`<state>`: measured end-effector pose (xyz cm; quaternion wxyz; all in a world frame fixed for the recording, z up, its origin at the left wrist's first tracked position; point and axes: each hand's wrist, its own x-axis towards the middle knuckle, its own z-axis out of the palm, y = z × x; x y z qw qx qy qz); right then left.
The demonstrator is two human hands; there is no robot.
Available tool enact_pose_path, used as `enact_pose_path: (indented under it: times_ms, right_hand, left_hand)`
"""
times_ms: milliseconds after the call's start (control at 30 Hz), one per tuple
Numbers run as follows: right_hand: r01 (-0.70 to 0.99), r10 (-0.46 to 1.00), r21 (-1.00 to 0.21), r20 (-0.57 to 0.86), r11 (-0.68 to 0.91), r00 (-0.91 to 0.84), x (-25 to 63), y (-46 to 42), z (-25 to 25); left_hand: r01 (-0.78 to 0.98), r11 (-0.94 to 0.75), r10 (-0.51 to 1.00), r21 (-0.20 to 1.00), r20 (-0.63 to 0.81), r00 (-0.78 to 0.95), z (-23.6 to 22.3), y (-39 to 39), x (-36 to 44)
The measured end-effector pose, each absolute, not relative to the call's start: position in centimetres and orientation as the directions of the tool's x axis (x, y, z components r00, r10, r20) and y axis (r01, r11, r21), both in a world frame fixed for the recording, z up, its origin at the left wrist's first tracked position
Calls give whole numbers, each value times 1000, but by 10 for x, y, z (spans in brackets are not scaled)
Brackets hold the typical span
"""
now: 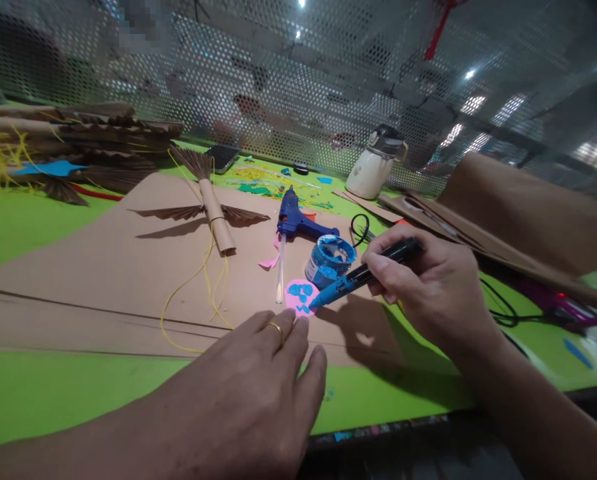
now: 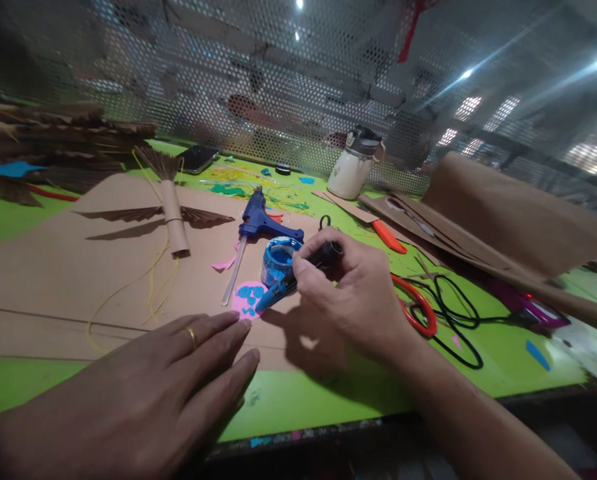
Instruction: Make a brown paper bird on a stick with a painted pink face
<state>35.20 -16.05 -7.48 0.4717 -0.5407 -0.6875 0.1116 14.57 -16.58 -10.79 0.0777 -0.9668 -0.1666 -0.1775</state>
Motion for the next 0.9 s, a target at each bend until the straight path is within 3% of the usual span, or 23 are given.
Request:
enact_pose_path:
  times_ms: [333, 667, 900]
  right_hand:
    - [632, 861, -675, 507, 381, 23, 351, -161, -75]
    - [547, 833, -733, 542, 403, 112, 358, -159, -78]
    - [574, 831, -722, 543, 386, 124, 357, -159, -77]
  left_hand:
    - [354, -924, 278, -147, 378, 883, -113, -164, 147]
    - [290, -953, 239, -90, 366, 899, -108, -162, 142]
    - [363, -921, 284, -143, 390, 876, -114, -165, 147]
